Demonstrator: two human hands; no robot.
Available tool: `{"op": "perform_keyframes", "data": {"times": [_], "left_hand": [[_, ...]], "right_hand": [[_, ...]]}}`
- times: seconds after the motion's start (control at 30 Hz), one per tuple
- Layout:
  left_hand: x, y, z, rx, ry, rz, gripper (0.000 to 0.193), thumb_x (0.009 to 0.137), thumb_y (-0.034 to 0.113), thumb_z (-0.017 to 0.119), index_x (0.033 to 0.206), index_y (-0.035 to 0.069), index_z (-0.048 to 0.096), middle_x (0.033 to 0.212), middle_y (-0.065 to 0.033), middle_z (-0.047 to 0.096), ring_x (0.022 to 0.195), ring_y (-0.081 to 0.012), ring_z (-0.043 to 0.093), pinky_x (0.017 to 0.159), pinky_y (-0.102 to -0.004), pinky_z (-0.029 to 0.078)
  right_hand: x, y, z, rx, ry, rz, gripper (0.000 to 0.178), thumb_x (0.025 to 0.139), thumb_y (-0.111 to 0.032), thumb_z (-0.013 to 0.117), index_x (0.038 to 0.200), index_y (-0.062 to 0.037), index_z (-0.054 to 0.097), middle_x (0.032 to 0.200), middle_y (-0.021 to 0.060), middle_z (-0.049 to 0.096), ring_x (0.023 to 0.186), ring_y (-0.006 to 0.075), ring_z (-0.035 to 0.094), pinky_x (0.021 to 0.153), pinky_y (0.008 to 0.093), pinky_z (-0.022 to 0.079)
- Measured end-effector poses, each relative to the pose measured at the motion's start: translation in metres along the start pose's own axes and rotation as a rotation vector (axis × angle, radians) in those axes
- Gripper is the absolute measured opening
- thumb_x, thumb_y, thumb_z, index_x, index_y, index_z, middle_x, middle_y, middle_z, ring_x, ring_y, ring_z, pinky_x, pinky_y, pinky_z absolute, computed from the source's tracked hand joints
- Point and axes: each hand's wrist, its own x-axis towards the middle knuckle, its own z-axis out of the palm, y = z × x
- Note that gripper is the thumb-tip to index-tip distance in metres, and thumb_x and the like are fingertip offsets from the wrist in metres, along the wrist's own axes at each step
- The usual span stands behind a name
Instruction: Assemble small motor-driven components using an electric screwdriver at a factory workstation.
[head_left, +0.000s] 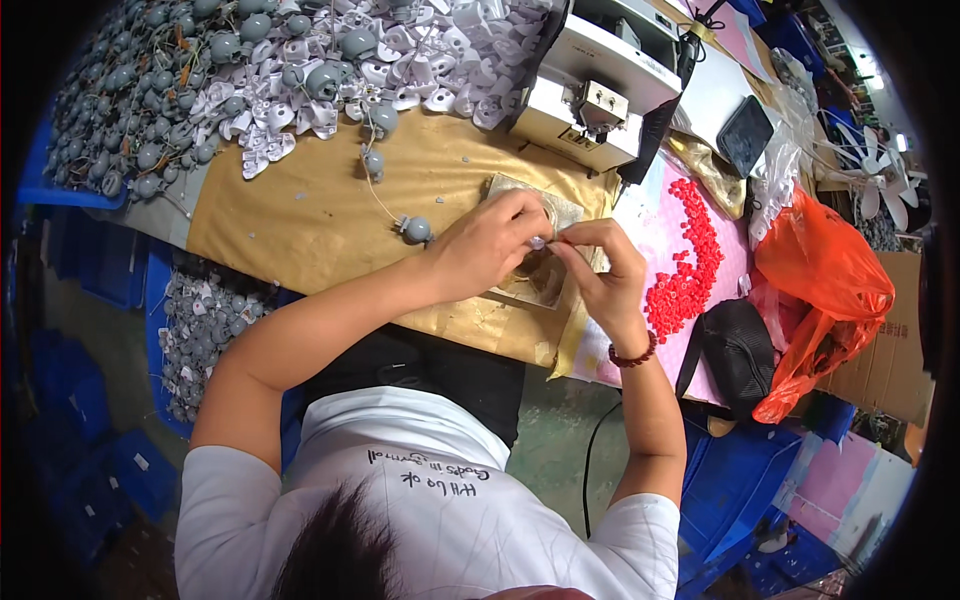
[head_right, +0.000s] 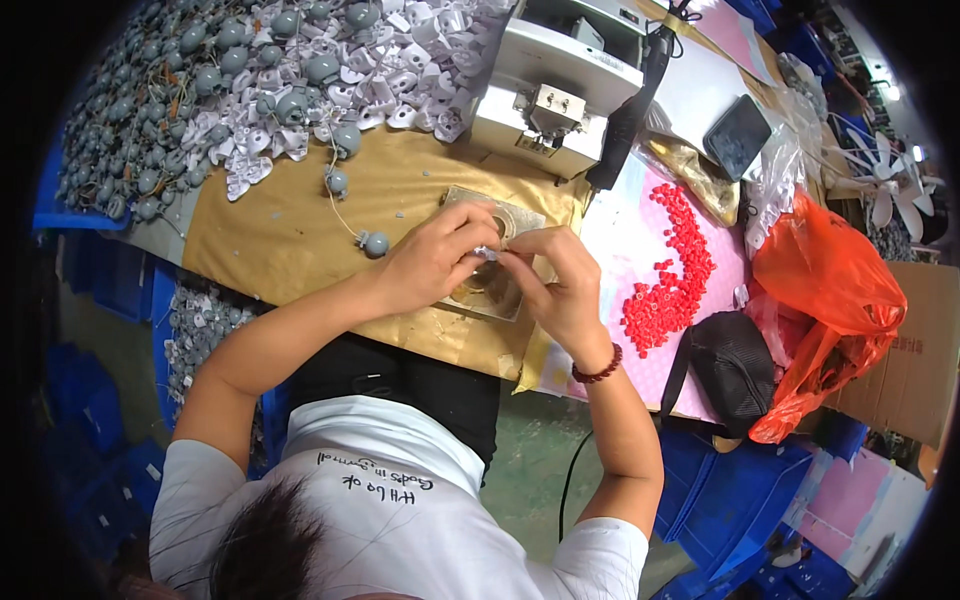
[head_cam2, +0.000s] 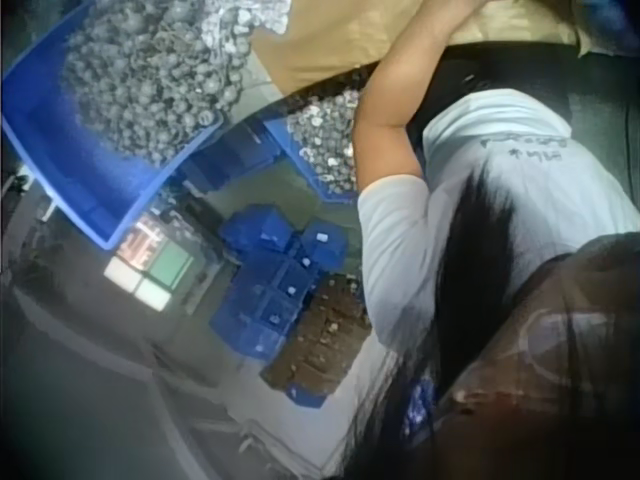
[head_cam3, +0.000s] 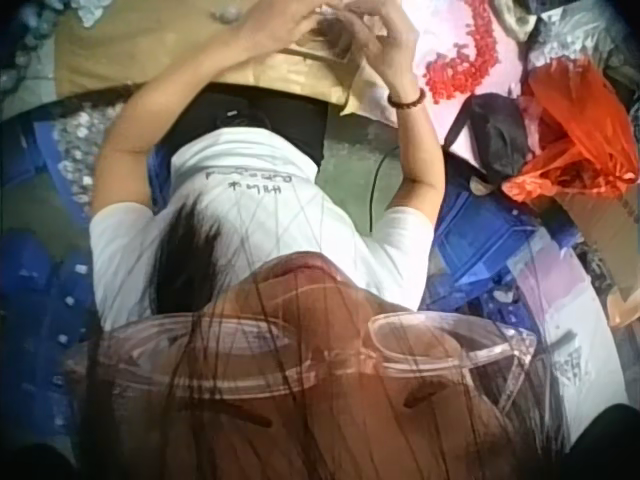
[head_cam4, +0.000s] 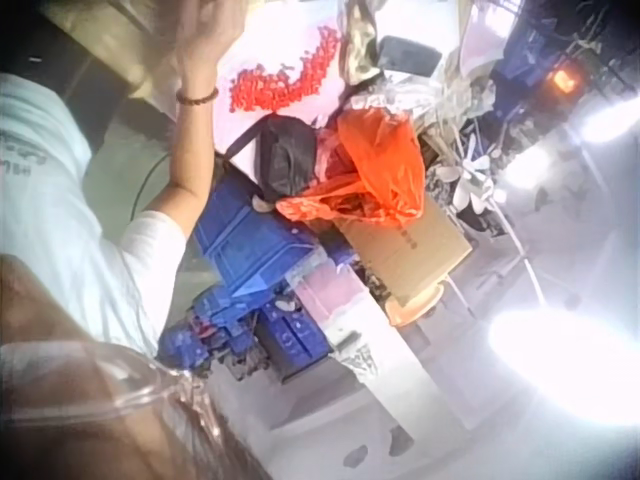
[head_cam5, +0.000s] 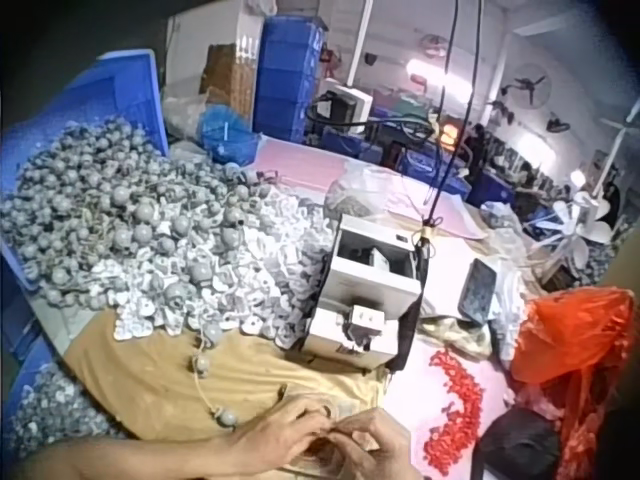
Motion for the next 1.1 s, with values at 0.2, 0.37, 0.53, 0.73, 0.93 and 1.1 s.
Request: {"op": "perform_keyframes", "data": {"times": [0.2, 0.37, 0.53, 0.73, 0.93, 1.1], "left_hand": [[0.000, -0.010, -0.060, 0.268, 0.115, 0.033, 0.024, 0.081, 0.008, 0.070, 0.104, 0.008, 0.064, 0.116, -0.0101, 0.055, 0.120, -0.0329, 0.048, 0.104, -0.0435, 0.039], [-0.003, -0.050, -0.150, 0.799, 0.003, 0.036, 0.036, 0.074, -0.006, 0.062, 0.106, 0.009, 0.068, 0.123, -0.0086, 0.055, 0.122, -0.0319, 0.046, 0.106, -0.0448, 0.039], [0.018, -0.056, -0.174, 0.935, -0.291, -0.093, 0.048, 0.074, -0.008, 0.060, 0.119, 0.010, 0.063, 0.128, -0.0062, 0.055, 0.125, -0.0284, 0.046, 0.101, -0.0428, 0.041], [0.004, -0.082, -0.201, 1.085, -0.145, 0.002, 0.022, 0.080, 0.009, 0.068, 0.102, 0.008, 0.061, 0.109, -0.0041, 0.059, 0.115, -0.0266, 0.051, 0.094, -0.0409, 0.043], [-0.007, -0.080, -0.222, 0.843, -0.084, 0.074, 0.014, 0.084, 0.015, 0.069, 0.095, 0.008, 0.064, 0.106, -0.0031, 0.061, 0.117, -0.0273, 0.051, 0.097, -0.0424, 0.043], [-0.013, -0.079, -0.232, 0.716, -0.064, 0.069, 0.014, 0.090, 0.019, 0.065, 0.094, 0.006, 0.063, 0.097, -0.0068, 0.063, 0.113, -0.0301, 0.054, 0.096, -0.0433, 0.044]], "right_hand": [[0.007, 0.006, 0.024, -0.275, -0.088, -0.293, 0.020, 0.074, -0.003, 0.078, 0.088, -0.0059, 0.064, 0.089, 0.0061, 0.066, 0.086, 0.0276, 0.061, 0.074, 0.0388, 0.049], [0.003, -0.007, 0.023, -0.335, -0.144, -0.216, 0.020, 0.074, -0.004, 0.078, 0.090, -0.0057, 0.066, 0.098, 0.0071, 0.064, 0.096, 0.0297, 0.059, 0.079, 0.0407, 0.049], [0.000, 0.004, 0.026, -0.311, -0.142, -0.208, 0.028, 0.074, -0.006, 0.079, 0.098, -0.0040, 0.066, 0.098, 0.0094, 0.063, 0.097, 0.0322, 0.058, 0.081, 0.0411, 0.049], [0.040, -0.037, 0.040, -0.175, -0.025, -0.151, 0.037, 0.076, -0.008, 0.078, 0.109, -0.0029, 0.061, 0.099, 0.0137, 0.063, 0.095, 0.0359, 0.058, 0.080, 0.0438, 0.049], [0.133, -0.025, 0.152, -0.309, -0.294, -0.171, 0.043, 0.084, -0.003, 0.059, 0.126, -0.0148, 0.060, 0.118, 0.0177, 0.058, 0.106, 0.0385, 0.059, 0.088, 0.0445, 0.052], [0.150, -0.012, 0.166, -0.534, -0.363, -0.311, 0.045, 0.079, -0.012, 0.068, 0.123, -0.0149, 0.058, 0.121, 0.0182, 0.055, 0.104, 0.0386, 0.059, 0.088, 0.0424, 0.053]]}}
